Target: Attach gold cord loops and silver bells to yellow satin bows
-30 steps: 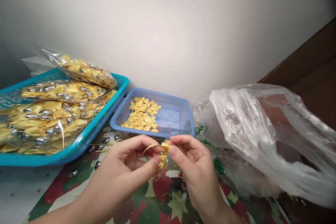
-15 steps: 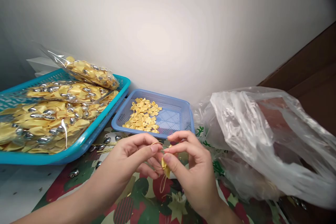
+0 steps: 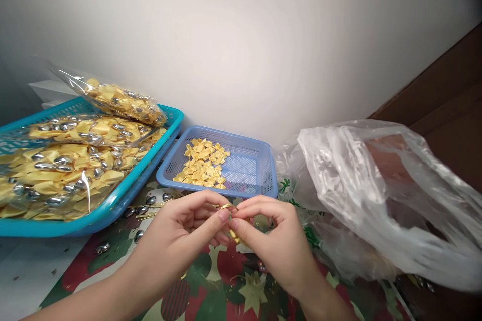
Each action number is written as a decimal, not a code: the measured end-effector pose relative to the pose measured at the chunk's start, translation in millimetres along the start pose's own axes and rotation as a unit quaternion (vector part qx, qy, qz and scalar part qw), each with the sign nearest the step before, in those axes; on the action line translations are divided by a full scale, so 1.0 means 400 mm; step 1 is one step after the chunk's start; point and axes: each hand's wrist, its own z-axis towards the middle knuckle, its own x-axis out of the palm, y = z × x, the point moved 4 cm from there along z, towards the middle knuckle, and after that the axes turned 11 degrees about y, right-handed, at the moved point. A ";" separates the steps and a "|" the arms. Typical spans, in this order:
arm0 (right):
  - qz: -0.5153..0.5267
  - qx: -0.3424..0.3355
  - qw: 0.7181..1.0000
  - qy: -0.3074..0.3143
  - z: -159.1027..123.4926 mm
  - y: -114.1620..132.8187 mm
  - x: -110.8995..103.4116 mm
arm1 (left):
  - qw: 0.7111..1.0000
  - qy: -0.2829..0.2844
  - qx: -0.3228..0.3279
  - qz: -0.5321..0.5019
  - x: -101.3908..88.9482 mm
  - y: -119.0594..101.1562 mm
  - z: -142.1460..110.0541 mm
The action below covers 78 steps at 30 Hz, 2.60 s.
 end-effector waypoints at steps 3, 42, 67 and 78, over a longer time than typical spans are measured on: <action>0.002 0.020 1.000 -0.013 0.000 -0.003 0.001 | 0.999 -0.003 0.038 0.034 0.001 0.005 -0.001; 0.177 0.096 0.971 0.132 0.035 -0.035 -0.041 | 0.998 -0.010 -0.033 0.060 0.006 0.023 -0.004; 0.097 0.077 0.969 0.212 0.027 -0.044 -0.006 | 0.997 -0.025 -0.031 0.059 -0.023 0.027 0.010; 0.053 0.046 0.986 0.152 0.031 -0.065 -0.026 | 0.954 0.010 0.063 0.292 -0.013 -0.011 -0.007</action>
